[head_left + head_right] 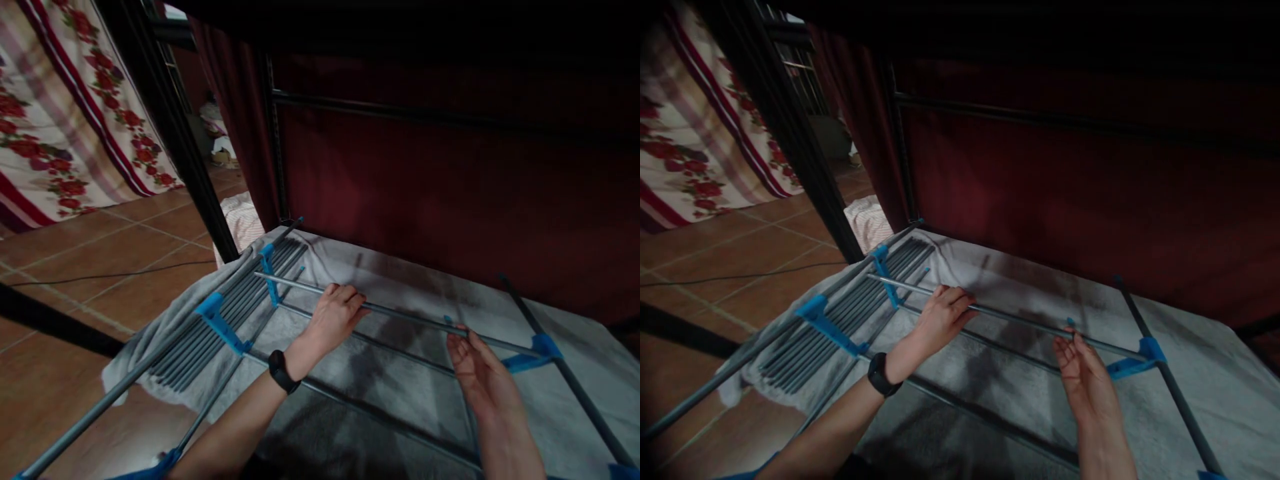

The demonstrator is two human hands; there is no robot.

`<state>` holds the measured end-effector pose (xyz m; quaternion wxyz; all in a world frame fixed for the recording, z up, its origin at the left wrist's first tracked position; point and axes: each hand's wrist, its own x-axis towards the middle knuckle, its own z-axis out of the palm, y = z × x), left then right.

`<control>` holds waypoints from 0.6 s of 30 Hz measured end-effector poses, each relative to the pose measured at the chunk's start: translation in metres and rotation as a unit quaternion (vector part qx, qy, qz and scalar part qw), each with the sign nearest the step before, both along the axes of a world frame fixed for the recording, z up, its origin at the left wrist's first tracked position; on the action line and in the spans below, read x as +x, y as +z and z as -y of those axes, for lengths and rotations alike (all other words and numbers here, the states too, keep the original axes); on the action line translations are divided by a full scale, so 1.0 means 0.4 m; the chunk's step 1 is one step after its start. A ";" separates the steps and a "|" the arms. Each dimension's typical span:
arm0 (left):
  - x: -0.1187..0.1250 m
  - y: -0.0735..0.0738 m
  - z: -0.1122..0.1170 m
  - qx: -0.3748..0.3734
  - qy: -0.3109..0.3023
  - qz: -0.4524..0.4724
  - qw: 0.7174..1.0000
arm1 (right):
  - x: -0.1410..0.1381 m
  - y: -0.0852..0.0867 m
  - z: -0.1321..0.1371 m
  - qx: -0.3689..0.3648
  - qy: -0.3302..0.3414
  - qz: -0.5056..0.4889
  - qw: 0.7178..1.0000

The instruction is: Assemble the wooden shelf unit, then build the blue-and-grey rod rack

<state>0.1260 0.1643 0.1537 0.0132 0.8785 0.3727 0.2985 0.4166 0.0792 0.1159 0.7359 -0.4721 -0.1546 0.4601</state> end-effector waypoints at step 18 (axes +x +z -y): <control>-0.237 -0.139 0.064 -0.017 0.292 0.347 0.891 | 0.014 -0.032 0.014 -0.018 0.000 0.071 0.997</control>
